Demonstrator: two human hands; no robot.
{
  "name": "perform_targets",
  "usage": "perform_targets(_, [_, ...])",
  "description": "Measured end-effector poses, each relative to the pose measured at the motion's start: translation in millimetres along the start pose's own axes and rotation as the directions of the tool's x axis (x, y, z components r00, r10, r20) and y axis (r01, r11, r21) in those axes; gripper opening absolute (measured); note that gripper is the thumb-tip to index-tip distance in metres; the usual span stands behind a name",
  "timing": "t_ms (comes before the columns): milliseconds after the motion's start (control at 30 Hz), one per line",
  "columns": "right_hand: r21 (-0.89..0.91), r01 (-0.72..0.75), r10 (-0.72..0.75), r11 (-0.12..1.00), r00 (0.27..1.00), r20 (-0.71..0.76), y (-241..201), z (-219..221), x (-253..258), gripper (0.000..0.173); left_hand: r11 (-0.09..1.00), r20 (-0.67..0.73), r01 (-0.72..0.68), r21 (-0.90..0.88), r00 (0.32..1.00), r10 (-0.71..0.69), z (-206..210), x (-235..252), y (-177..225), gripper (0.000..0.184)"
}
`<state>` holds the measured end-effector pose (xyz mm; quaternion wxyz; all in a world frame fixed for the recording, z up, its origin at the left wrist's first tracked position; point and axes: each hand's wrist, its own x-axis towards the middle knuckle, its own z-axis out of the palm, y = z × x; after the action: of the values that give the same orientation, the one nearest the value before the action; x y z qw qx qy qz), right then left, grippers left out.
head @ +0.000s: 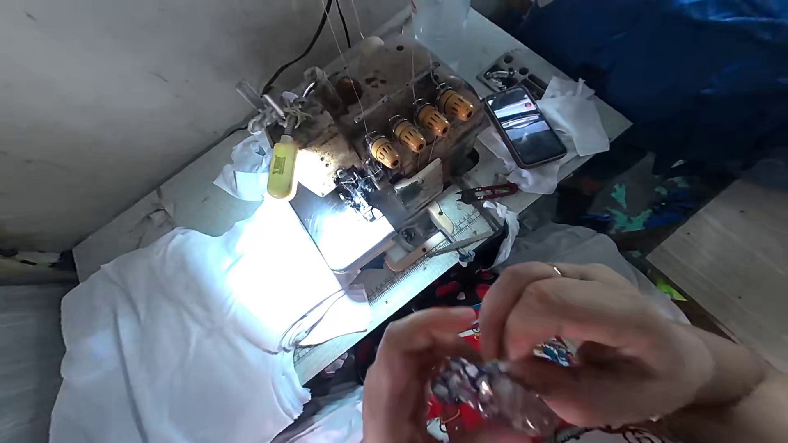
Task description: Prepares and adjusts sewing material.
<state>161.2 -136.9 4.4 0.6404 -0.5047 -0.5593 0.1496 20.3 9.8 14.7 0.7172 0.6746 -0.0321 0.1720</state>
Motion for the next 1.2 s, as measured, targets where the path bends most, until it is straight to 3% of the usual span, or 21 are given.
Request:
perform_targets(133, [-0.158,-0.003,0.005,0.987,1.0,0.013,18,2,-8,0.007,1.0,-0.073,0.014,0.018,0.997,-0.013,-15,-3,-38,0.019])
perform_targets(267, [-0.3,-0.022,0.024,0.954,1.0,0.002,41,11,-15,0.009,0.997,-0.219,-0.046,0.062,0.974,0.058,-20,-2,-71,0.021])
perform_targets(400, [-0.316,-0.052,0.059,0.947,0.998,0.013,60,21,-24,0.029,0.995,-0.363,-0.073,0.072,0.927,0.095,-17,2,-89,0.021])
perform_targets(533, [-0.328,-0.047,0.03,0.943,0.998,-0.056,65,19,-25,0.012,0.998,-0.317,-0.058,-0.015,0.947,0.05,-11,-2,-92,0.018])
perform_targets(633, [-0.228,-0.107,0.089,0.968,0.992,-0.089,66,7,-24,0.012,0.997,-0.189,-0.017,-0.078,0.982,0.002,-15,-7,-84,0.027])
perform_targets(700, [-0.148,-0.157,0.148,0.976,0.987,-0.067,67,2,-25,0.013,0.997,-0.159,-0.026,0.067,0.987,0.036,-18,-10,-83,0.031])
perform_targets(800, [-0.098,-0.183,0.183,0.978,0.983,-0.008,68,5,-29,0.013,0.955,-0.182,-0.067,0.289,0.976,0.124,-22,-12,-87,0.021])
perform_targets(867, [-0.103,-0.157,0.16,0.982,0.987,0.017,66,9,-30,0.013,0.981,-0.204,-0.04,0.192,0.976,0.08,-22,-9,-88,0.023])
perform_targets(1000, [-0.086,-0.12,0.117,0.989,0.993,-0.035,65,13,-28,0.011,0.965,-0.238,0.067,-0.253,0.963,-0.13,-21,-6,-88,0.032])
perform_targets(1100, [0.017,-0.099,0.099,0.995,0.995,-0.008,65,13,-28,0.024,0.872,-0.054,0.207,-0.444,0.965,-0.257,-30,-9,-90,0.04])
perform_targets(1167, [0.033,-0.085,0.081,0.996,0.992,0.092,64,12,-31,0.038,0.803,0.114,0.334,-0.494,0.94,-0.321,-38,-10,-91,0.045])
perform_targets(1200, [0.03,-0.076,0.071,0.997,0.987,0.142,64,12,-32,0.037,0.78,0.175,0.385,-0.493,0.922,-0.345,-41,-11,-93,0.046])
